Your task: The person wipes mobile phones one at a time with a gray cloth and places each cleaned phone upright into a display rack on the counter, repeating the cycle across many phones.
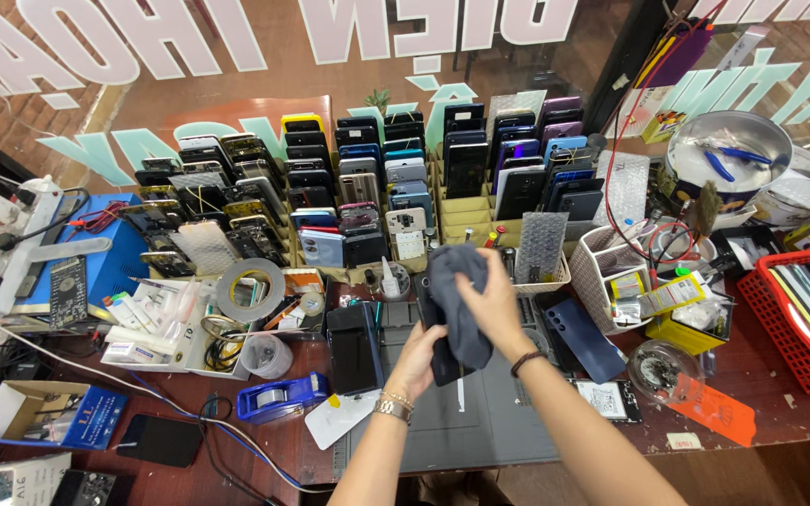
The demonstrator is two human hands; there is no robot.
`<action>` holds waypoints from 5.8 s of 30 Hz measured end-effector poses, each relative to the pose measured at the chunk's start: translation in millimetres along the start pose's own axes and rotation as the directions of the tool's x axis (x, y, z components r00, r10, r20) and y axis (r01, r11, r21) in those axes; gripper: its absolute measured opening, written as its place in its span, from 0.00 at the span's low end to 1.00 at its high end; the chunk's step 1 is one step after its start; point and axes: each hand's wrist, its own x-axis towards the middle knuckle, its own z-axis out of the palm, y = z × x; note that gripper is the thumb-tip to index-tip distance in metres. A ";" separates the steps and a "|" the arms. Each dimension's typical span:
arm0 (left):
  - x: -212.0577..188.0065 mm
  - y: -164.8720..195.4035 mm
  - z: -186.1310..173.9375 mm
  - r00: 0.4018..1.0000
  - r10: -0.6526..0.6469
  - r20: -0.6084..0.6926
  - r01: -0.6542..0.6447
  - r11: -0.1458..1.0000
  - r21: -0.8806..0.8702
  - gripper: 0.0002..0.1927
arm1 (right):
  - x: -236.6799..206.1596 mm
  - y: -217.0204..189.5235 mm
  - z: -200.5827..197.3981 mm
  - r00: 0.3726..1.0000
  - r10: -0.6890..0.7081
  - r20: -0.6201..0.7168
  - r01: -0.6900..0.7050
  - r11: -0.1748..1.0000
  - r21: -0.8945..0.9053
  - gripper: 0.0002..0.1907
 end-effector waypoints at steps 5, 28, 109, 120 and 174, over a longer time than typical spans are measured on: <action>-0.4 17.8 -15.5 0.985 0.174 0.020 -0.170 0.924 0.343 0.18 | 24.8 4.8 -16.5 0.999 0.051 0.011 -0.053 0.975 0.216 0.25; 11.6 93.2 -19.8 0.938 0.345 0.025 -0.317 0.885 -0.341 0.39 | -72.6 7.5 -3.4 0.820 -0.305 0.485 0.426 0.891 -0.160 0.21; 12.9 89.7 -95.3 0.460 0.817 -0.347 -0.041 0.409 0.911 0.12 | 57.5 -17.0 120.7 0.759 -0.179 0.626 0.136 0.984 0.118 0.10; -28.4 33.4 -135.1 0.536 0.730 -0.423 0.297 0.306 0.904 0.31 | -42.7 48.6 176.9 0.421 0.379 0.824 -0.662 0.750 -0.007 0.18; 23.4 54.7 -24.7 0.996 -0.093 -0.011 0.092 0.993 -0.074 0.36 | -36.3 -8.1 25.5 0.914 -0.214 0.345 0.294 0.934 -0.201 0.26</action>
